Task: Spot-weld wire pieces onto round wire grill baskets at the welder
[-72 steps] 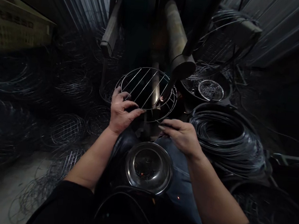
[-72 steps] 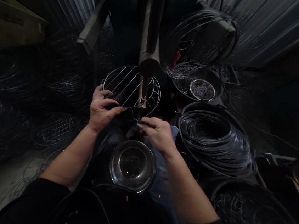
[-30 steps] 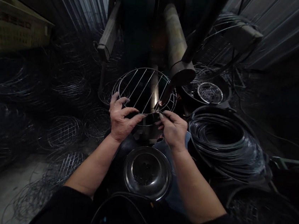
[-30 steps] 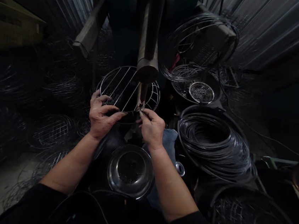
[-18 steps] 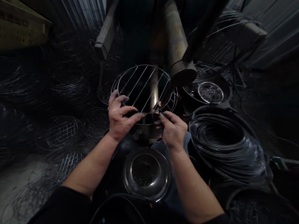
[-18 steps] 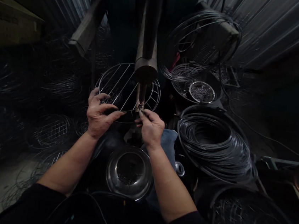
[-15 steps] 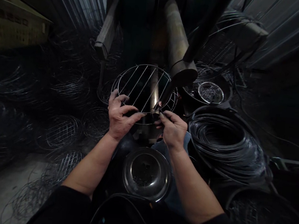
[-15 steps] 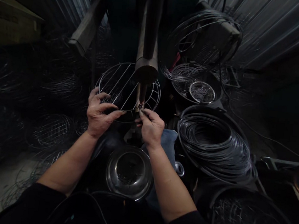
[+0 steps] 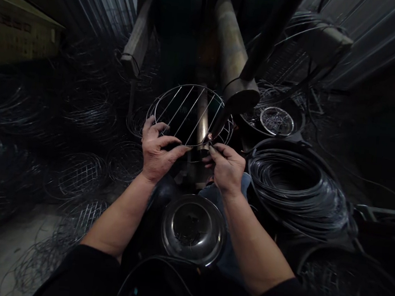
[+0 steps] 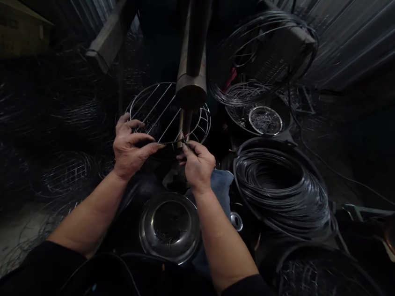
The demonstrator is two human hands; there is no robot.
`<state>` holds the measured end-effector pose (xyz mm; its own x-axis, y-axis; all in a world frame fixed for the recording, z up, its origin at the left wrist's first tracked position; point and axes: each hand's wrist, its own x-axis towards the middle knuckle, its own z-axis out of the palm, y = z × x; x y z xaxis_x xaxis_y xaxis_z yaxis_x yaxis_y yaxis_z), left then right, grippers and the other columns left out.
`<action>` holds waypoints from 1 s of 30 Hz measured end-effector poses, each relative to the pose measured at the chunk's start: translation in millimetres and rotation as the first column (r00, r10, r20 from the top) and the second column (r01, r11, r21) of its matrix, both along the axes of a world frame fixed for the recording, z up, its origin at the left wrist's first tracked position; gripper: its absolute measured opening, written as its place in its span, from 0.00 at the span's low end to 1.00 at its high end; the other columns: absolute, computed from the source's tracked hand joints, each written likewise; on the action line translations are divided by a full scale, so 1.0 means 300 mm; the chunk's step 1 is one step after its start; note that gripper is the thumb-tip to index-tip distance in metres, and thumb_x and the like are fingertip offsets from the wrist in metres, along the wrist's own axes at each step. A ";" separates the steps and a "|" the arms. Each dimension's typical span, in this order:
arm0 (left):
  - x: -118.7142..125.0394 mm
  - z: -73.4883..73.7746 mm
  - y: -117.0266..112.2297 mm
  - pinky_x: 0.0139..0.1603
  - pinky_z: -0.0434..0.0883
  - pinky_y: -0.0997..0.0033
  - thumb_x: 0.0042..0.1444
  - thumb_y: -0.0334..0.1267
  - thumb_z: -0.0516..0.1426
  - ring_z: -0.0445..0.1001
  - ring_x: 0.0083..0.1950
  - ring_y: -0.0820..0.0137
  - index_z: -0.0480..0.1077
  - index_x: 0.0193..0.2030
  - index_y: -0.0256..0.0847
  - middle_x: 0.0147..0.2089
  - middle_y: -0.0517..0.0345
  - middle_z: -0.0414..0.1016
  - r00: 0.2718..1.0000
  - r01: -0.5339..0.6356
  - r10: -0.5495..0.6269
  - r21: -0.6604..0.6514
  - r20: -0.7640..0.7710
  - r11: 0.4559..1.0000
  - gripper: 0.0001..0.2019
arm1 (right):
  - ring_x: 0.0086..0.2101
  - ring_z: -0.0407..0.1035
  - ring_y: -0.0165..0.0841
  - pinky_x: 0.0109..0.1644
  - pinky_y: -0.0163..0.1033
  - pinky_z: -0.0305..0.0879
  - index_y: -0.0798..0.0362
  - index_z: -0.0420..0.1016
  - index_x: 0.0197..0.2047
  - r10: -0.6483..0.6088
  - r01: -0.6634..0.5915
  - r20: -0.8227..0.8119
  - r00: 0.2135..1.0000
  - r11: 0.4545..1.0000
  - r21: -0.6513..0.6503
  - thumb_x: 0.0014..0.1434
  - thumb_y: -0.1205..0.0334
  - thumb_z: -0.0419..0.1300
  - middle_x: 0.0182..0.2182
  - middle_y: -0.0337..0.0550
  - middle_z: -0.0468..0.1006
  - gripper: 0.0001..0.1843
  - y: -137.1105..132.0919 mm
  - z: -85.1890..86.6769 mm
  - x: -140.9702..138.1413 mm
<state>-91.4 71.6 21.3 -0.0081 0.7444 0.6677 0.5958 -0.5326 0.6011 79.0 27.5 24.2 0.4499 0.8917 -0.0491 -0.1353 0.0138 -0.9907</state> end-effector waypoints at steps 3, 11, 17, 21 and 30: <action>0.001 0.003 0.003 0.65 0.61 0.50 0.41 0.47 0.70 0.59 0.66 0.56 0.76 0.25 0.45 0.45 0.53 0.71 1.000 -0.001 0.001 -0.024 -0.016 1.000 0.11 | 0.21 0.73 0.29 0.20 0.30 0.66 0.55 0.78 0.33 0.016 -0.016 0.000 1.000 1.000 0.007 0.48 0.56 0.65 0.20 0.35 0.75 0.12 0.000 -0.001 0.001; 0.010 0.008 0.011 0.66 0.61 0.51 0.41 0.46 0.70 0.60 0.65 0.57 0.77 0.27 0.45 0.43 0.54 0.70 1.000 0.008 -0.008 -0.006 0.017 1.000 0.11 | 0.21 0.72 0.28 0.20 0.30 0.65 0.56 0.77 0.32 0.015 -0.015 -0.019 1.000 1.000 0.000 0.46 0.56 0.65 0.20 0.35 0.74 0.12 0.012 0.016 0.002; 0.018 0.008 0.016 0.66 0.61 0.50 0.40 0.44 0.71 0.62 0.64 0.55 0.77 0.26 0.44 0.42 0.54 0.71 1.000 -0.008 0.008 -0.010 0.021 1.000 0.10 | 0.19 0.69 0.28 0.19 0.30 0.61 0.55 0.78 0.33 0.045 -0.045 0.036 0.998 0.999 -0.007 0.48 0.54 0.64 0.20 0.36 0.75 0.13 0.012 0.022 0.024; 0.019 0.004 0.021 0.64 0.64 0.51 0.39 0.43 0.72 0.64 0.62 0.57 0.76 0.24 0.44 0.41 0.56 0.71 0.999 -0.022 0.023 -0.041 0.022 0.999 0.11 | 0.15 0.62 0.25 0.20 0.31 0.57 0.54 0.81 0.32 0.157 -0.155 0.225 0.962 0.988 -0.025 0.49 0.55 0.66 0.17 0.33 0.72 0.11 -0.004 0.029 0.076; 0.011 -0.005 0.031 0.63 0.65 0.48 0.39 0.43 0.71 0.66 0.60 0.56 0.77 0.27 0.45 0.40 0.55 0.72 0.999 0.007 -0.007 0.005 0.050 1.000 0.11 | 0.24 0.69 0.30 0.27 0.33 0.61 0.51 0.83 0.34 0.220 -0.228 0.440 0.871 0.973 -0.036 0.48 0.58 0.65 0.24 0.36 0.79 0.10 -0.002 0.037 0.111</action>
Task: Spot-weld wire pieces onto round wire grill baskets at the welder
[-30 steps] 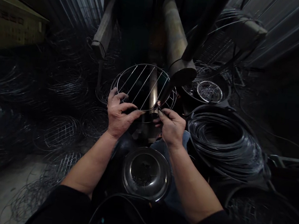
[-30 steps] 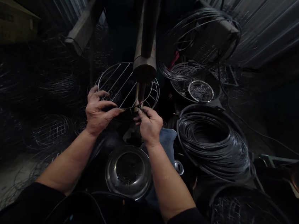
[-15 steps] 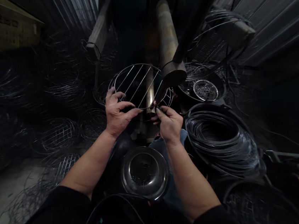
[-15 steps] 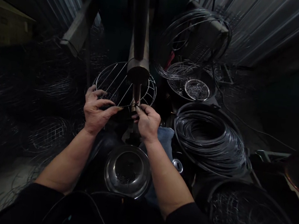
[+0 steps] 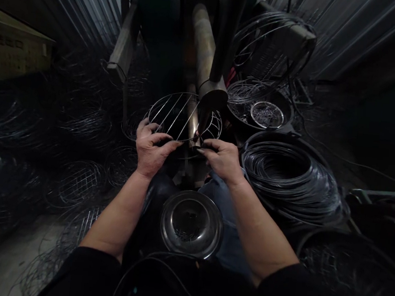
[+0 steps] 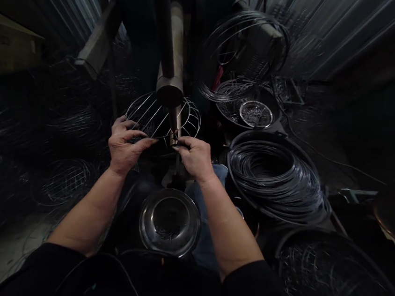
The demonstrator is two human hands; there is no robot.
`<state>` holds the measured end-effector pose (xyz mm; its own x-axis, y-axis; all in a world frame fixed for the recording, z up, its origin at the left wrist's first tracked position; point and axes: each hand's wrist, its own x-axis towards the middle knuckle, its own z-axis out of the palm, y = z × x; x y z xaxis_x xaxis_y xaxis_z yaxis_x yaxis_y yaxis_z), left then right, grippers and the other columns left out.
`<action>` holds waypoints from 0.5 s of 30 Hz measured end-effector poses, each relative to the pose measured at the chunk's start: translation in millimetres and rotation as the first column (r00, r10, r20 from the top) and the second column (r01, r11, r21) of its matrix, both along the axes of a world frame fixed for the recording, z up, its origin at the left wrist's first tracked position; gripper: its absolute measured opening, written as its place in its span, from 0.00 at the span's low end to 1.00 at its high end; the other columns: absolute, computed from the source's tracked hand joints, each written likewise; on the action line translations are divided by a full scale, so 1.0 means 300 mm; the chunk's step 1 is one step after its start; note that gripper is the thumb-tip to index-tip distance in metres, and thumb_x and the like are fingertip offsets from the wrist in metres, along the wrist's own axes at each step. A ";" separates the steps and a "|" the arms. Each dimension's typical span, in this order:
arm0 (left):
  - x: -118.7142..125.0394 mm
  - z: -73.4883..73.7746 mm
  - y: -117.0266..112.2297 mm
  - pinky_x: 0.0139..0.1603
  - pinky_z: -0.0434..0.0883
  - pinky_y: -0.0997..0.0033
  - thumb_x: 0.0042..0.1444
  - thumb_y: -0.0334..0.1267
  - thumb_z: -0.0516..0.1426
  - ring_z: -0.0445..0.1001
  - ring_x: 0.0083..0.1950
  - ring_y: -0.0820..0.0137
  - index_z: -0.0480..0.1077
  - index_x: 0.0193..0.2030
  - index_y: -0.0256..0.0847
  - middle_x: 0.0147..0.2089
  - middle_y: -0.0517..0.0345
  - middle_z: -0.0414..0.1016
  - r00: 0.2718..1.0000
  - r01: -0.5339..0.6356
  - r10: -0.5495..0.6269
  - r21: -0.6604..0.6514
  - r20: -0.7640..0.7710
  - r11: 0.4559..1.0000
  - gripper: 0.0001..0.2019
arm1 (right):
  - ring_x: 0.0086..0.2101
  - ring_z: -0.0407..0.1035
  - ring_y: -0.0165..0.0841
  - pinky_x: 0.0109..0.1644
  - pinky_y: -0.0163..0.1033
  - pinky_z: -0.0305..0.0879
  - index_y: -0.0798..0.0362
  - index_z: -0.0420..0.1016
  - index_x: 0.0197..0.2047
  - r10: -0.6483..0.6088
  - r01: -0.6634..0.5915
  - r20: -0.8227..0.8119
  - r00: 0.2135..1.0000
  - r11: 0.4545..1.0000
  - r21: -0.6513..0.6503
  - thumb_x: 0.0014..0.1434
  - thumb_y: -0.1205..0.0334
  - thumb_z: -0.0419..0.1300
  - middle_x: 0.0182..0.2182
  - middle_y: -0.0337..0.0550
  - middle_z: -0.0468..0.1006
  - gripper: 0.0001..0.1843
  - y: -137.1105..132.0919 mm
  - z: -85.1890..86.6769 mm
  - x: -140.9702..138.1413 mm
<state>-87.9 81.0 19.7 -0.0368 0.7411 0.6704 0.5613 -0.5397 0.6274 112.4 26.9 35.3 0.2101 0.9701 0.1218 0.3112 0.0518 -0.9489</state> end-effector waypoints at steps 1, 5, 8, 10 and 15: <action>-0.001 -0.001 0.001 0.63 0.64 0.47 0.40 0.45 0.71 0.66 0.60 0.56 0.77 0.27 0.45 0.40 0.55 0.72 1.000 0.002 -0.002 0.000 -0.003 1.000 0.11 | 0.26 0.71 0.31 0.27 0.33 0.62 0.51 0.83 0.34 0.001 -0.001 0.015 1.000 1.000 0.009 0.48 0.58 0.65 0.25 0.37 0.79 0.10 0.000 0.004 -0.001; 0.001 -0.005 0.006 0.64 0.63 0.44 0.42 0.48 0.70 0.66 0.60 0.56 0.76 0.28 0.46 0.39 0.54 0.71 0.999 0.030 -0.030 0.014 0.016 0.999 0.12 | 0.28 0.72 0.31 0.30 0.34 0.63 0.51 0.82 0.31 0.008 -0.010 0.041 0.999 0.999 0.051 0.49 0.61 0.64 0.24 0.37 0.78 0.07 -0.001 0.005 -0.004; 0.010 -0.010 0.006 0.62 0.65 0.43 0.39 0.51 0.70 0.66 0.57 0.56 0.77 0.26 0.47 0.37 0.55 0.71 0.998 0.035 -0.036 0.011 0.057 0.999 0.14 | 0.28 0.71 0.31 0.31 0.34 0.63 0.51 0.81 0.31 0.015 -0.016 0.030 0.999 0.998 0.059 0.51 0.60 0.64 0.23 0.36 0.77 0.06 0.004 -0.002 -0.004; 0.011 -0.010 0.004 0.62 0.65 0.44 0.38 0.52 0.71 0.66 0.57 0.56 0.76 0.25 0.47 0.36 0.55 0.70 0.998 0.035 -0.034 -0.012 0.052 0.999 0.14 | 0.27 0.70 0.31 0.32 0.35 0.64 0.51 0.82 0.32 0.019 -0.021 0.037 0.999 0.999 0.042 0.52 0.59 0.64 0.23 0.35 0.76 0.06 0.003 0.000 -0.002; -0.032 0.014 0.037 0.66 0.61 0.50 0.38 0.54 0.70 0.61 0.65 0.57 0.75 0.32 0.43 0.54 0.56 0.68 0.991 0.105 -0.111 -0.090 -0.068 0.990 0.20 | 0.36 0.72 0.33 0.44 0.38 0.67 0.53 0.80 0.42 -0.172 0.133 0.236 0.957 0.976 0.173 0.57 0.60 0.62 0.35 0.42 0.80 0.11 -0.078 0.002 -0.005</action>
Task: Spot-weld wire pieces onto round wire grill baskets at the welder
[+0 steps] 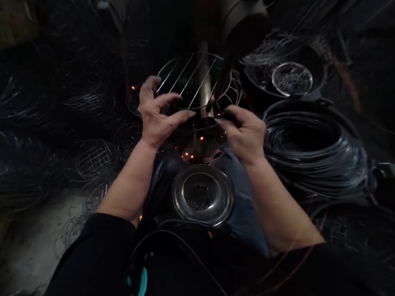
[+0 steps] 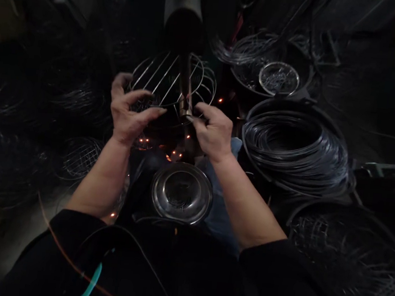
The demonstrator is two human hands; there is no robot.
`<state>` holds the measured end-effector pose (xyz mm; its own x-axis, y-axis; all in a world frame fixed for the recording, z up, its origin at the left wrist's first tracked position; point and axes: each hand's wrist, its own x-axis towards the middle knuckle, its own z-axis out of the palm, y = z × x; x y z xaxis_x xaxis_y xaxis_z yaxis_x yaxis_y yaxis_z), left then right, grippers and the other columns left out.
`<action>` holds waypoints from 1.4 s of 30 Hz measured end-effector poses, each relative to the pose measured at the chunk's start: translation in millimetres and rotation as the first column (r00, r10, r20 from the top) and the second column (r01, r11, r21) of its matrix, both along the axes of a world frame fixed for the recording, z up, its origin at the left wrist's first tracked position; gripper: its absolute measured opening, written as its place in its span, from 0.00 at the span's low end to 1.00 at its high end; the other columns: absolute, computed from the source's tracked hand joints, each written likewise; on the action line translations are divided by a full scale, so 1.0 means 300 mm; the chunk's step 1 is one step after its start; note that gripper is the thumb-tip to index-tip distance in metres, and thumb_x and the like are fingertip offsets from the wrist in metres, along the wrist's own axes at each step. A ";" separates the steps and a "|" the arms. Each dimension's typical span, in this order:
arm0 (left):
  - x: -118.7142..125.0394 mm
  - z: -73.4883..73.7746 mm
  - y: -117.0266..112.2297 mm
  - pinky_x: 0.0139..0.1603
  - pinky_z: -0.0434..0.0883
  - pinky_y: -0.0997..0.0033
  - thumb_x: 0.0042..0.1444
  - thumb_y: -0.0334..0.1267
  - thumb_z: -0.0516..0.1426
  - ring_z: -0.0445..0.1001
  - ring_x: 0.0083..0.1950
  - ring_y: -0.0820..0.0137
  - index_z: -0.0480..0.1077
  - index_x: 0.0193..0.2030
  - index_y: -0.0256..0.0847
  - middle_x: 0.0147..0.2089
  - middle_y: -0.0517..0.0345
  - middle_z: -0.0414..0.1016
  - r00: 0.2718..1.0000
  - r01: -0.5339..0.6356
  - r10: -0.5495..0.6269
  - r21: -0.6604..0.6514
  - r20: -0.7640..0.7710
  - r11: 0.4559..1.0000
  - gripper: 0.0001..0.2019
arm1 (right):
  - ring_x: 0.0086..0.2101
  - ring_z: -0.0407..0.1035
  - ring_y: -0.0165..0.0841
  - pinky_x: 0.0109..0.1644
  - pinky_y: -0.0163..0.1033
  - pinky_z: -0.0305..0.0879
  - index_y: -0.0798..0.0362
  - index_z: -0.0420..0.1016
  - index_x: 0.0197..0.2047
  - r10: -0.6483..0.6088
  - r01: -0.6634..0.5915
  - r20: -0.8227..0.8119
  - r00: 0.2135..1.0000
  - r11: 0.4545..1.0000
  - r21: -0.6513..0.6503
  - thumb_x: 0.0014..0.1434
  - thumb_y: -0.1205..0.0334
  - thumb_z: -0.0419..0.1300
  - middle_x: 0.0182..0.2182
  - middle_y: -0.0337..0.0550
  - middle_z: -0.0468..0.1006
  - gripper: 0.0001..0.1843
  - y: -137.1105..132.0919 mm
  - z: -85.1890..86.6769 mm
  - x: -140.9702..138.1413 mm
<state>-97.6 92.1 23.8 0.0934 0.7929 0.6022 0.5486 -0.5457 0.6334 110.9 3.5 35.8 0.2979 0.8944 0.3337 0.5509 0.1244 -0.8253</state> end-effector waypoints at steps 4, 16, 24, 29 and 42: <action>-0.058 0.017 0.084 0.65 0.62 0.58 0.39 0.54 0.70 0.63 0.65 0.59 0.75 0.35 0.40 0.57 0.55 0.67 0.989 0.135 -0.142 -0.145 -0.037 0.980 0.22 | 0.42 0.72 0.35 0.50 0.39 0.66 0.57 0.78 0.46 0.139 -0.069 0.279 0.950 0.967 -0.247 0.62 0.64 0.57 0.41 0.50 0.80 0.13 -0.163 -0.073 -0.058; -0.068 0.007 -0.051 0.58 0.70 0.62 0.35 0.46 0.72 0.69 0.57 0.62 0.76 0.31 0.46 0.56 0.57 0.70 0.999 0.038 -0.033 -0.122 0.041 0.992 0.17 | 0.43 0.73 0.47 0.40 0.46 0.70 0.61 0.79 0.43 0.731 -0.064 0.477 0.487 0.575 -0.816 0.62 0.73 0.45 0.43 0.62 0.76 0.20 -0.404 -0.238 -0.205; -0.037 -0.001 -0.100 0.55 0.69 0.64 0.41 0.46 0.70 0.72 0.52 0.64 0.74 0.29 0.43 0.48 0.57 0.74 0.998 -0.004 0.010 -0.105 0.060 0.994 0.13 | 0.42 0.74 0.44 0.42 0.43 0.69 0.61 0.78 0.44 0.784 -0.261 0.316 0.534 0.509 -0.820 0.58 0.69 0.53 0.46 0.59 0.76 0.16 -0.455 -0.271 -0.277; -0.034 -0.001 -0.107 0.54 0.69 0.63 0.42 0.44 0.70 0.73 0.49 0.66 0.74 0.29 0.42 0.44 0.59 0.74 0.999 -0.016 0.020 -0.093 0.043 0.996 0.12 | 0.43 0.75 0.47 0.44 0.45 0.69 0.64 0.81 0.41 0.749 -0.222 0.278 0.602 0.491 -0.842 0.58 0.70 0.52 0.44 0.64 0.78 0.16 -0.437 -0.284 -0.283; -0.030 -0.004 -0.109 0.52 0.68 0.62 0.41 0.42 0.70 0.72 0.45 0.67 0.74 0.29 0.42 0.39 0.60 0.73 0.997 -0.010 0.019 -0.115 0.074 0.993 0.12 | 0.18 0.67 0.26 0.19 0.28 0.60 0.59 0.77 0.36 -0.137 -0.575 -0.715 0.685 0.500 -0.647 0.47 0.73 0.64 0.18 0.38 0.75 0.10 -0.398 -0.239 -0.103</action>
